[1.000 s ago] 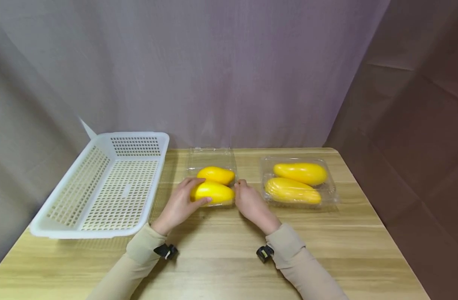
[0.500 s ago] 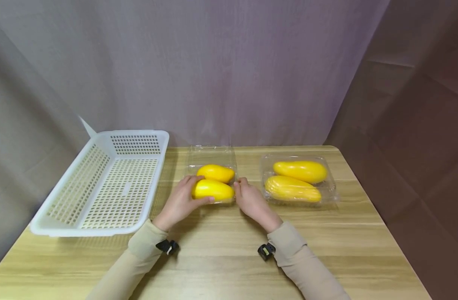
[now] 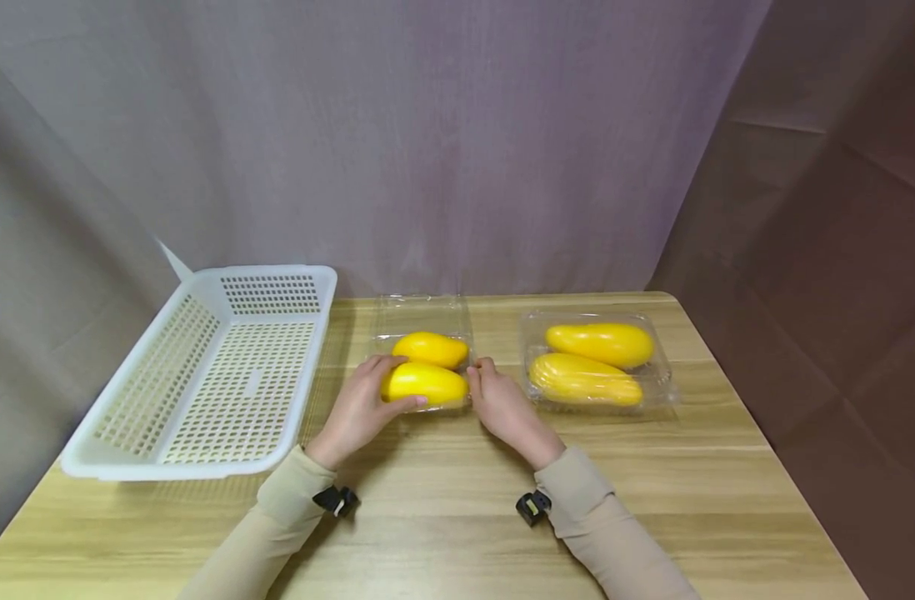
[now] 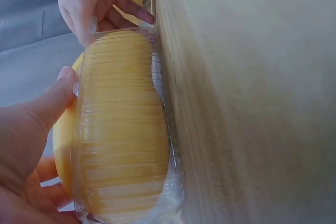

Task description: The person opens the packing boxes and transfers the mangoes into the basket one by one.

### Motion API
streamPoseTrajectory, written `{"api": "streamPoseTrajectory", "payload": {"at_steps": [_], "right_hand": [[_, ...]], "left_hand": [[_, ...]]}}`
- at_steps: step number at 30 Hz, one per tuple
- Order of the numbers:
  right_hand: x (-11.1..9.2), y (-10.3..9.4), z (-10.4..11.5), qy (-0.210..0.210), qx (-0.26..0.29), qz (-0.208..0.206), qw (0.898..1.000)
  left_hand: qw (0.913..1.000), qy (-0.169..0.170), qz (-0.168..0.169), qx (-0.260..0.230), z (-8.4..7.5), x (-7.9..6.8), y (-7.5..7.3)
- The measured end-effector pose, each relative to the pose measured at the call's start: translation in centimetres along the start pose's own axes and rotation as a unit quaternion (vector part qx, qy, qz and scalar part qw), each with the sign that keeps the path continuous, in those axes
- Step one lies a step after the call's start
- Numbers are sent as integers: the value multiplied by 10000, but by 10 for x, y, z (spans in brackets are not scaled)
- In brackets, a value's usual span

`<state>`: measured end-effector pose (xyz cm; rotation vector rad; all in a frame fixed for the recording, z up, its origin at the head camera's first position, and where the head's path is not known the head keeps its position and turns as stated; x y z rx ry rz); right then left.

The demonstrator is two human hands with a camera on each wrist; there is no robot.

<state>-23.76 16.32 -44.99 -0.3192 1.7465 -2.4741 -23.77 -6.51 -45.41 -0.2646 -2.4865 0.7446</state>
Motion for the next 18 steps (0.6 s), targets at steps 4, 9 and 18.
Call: {"api": "streamPoseTrajectory", "payload": {"at_steps": [4, 9, 18], "right_hand": [[0, 0, 0, -10, 13, -2, 10000], [0, 0, -1, -33, 9, 12, 10000], [1, 0, -2, -93, -35, -15, 9999]], "left_hand": [[10000, 48, -10, 8, -1, 0, 0], [9999, 117, -32, -12, -1, 1, 0], [9999, 123, -66, -34, 0, 2, 0]]}}
Point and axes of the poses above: each hand's wrist, its own x-axis towards the middle knuckle, its own y-axis out of the palm, z = x × y, the point moved 1 cm from there along x, towards the middle knuckle, and after that the axes turned 14 degrees about -x, right-handed, at the moved point
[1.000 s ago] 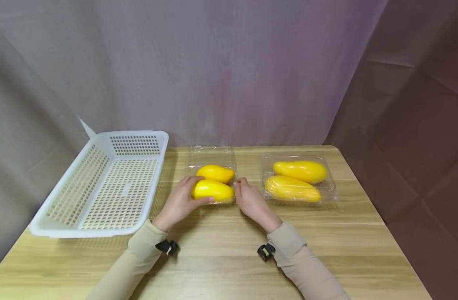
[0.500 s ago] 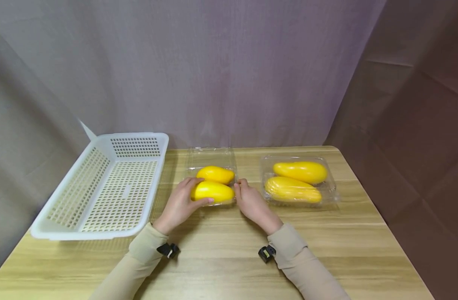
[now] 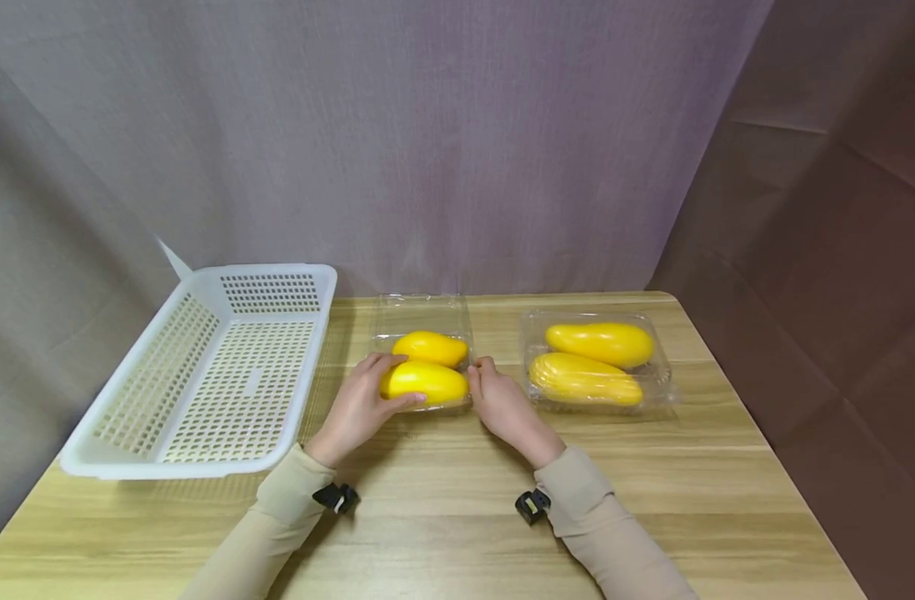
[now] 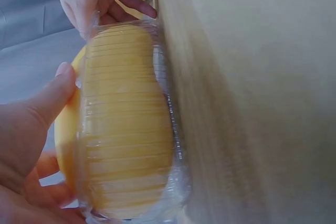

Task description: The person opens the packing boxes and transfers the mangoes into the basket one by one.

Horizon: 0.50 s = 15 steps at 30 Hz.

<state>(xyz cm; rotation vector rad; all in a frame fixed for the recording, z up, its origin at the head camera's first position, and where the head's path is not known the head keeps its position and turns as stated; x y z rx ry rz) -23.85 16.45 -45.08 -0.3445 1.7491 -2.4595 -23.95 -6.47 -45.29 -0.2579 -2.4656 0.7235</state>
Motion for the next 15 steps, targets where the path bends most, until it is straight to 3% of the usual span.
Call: {"api": "streamPoseTrajectory", "payload": {"at_steps": [15], "right_hand": [[2, -2, -2, -12, 153, 95, 9998]], "left_hand": [[9978, -585, 309, 106, -5, 0, -2]]}}
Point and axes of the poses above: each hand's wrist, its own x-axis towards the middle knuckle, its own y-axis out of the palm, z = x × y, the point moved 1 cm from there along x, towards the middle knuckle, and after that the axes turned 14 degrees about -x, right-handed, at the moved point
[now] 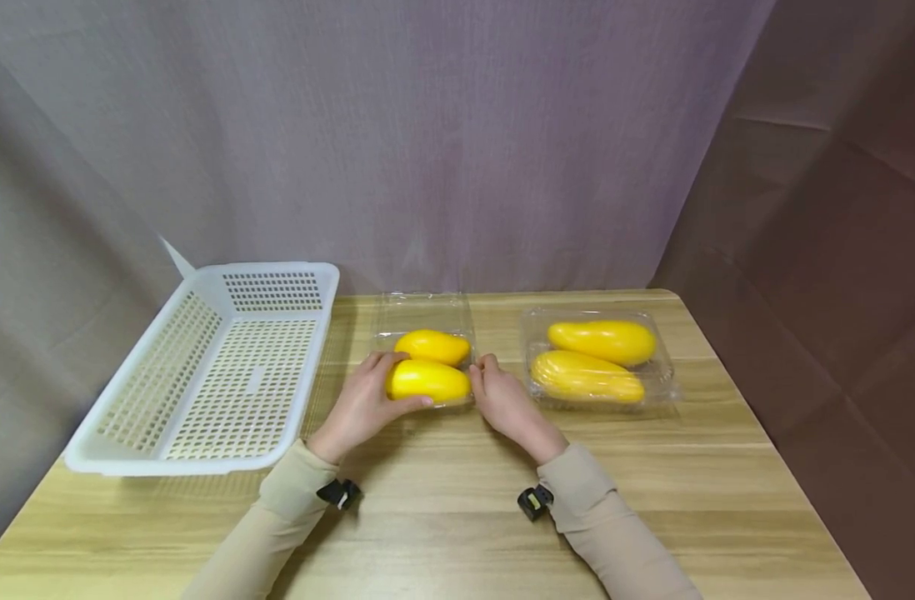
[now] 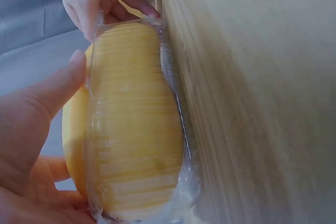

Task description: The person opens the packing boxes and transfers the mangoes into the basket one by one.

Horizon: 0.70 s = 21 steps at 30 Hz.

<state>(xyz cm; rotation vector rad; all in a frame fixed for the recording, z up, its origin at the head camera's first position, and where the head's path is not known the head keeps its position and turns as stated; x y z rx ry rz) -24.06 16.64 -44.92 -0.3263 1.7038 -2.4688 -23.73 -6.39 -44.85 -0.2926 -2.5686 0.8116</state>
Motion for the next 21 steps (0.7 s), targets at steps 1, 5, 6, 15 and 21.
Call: {"api": "streamPoseTrajectory", "payload": {"at_steps": [1, 5, 6, 15, 21], "right_hand": [[0, 0, 0, -13, 5, -8, 10000], [0, -1, -1, -10, 49, 77, 10000], [0, -2, -2, -5, 69, 119, 9999], [0, -4, -2, 40, 48, 251, 9997], [0, -4, -3, 2, 107, 375, 9992]], "left_hand": [[10000, -23, -7, -8, 0, 0, 0], [9999, 64, -65, -67, 0, 1, 0], [9999, 108, -59, -77, 1, 1, 0], [9992, 359, -97, -126, 5, 0, 1], [9991, 349, -168, -175, 6, -1, 2]]}}
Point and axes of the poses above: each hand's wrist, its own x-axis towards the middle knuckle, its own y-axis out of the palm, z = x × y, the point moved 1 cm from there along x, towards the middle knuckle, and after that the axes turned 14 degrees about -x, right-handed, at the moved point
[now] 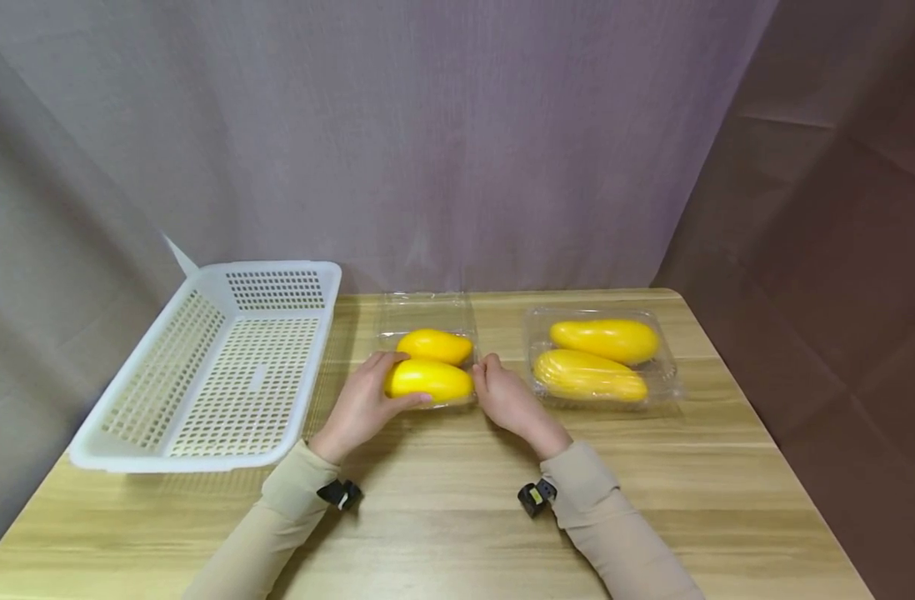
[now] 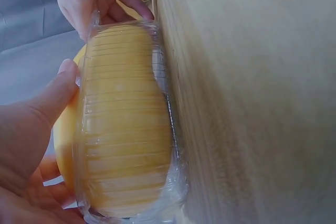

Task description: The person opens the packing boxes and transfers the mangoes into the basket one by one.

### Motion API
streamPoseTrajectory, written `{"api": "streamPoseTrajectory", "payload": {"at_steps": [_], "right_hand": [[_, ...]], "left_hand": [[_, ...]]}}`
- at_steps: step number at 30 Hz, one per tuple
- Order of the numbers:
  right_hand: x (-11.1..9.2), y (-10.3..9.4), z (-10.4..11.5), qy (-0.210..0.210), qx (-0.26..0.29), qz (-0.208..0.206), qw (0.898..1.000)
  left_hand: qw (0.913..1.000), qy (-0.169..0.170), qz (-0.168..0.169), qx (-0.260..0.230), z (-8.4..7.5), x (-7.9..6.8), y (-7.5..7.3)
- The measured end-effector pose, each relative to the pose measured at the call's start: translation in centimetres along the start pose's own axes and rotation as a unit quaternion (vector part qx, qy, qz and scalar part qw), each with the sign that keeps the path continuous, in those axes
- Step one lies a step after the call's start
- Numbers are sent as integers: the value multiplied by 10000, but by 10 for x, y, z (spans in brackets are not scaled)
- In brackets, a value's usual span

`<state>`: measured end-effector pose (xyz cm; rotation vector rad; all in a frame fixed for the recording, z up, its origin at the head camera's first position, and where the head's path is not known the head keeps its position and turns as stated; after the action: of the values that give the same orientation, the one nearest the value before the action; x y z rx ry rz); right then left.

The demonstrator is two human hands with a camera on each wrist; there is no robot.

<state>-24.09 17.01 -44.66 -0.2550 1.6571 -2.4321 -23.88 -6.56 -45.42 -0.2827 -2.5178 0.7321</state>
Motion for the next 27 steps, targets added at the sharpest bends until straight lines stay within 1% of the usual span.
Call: {"api": "streamPoseTrajectory", "payload": {"at_steps": [5, 13, 22, 27], "right_hand": [[0, -3, 0, 14, 115, 114, 9999], [-1, -1, 0, 14, 22, 37, 10000], [-1, -1, -2, 69, 204, 19, 9998], [-1, 0, -2, 110, 220, 25, 9997]], "left_hand": [[10000, -19, -30, -43, -1, 1, -1], [9999, -14, -98, -98, -2, -2, -1], [9998, -147, -88, -93, -1, -1, -1], [10000, -54, -50, 37, -2, -2, -2]]}}
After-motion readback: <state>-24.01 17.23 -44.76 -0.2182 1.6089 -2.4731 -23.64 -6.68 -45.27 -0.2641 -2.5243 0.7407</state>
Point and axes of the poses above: each hand's wrist, its own x-axis towards the middle knuckle, its own y-axis out of the palm, z = x × y, the point moved 1 cm from there along x, towards the middle knuckle, and after that the axes turned 14 degrees about -x, right-handed, at the moved point
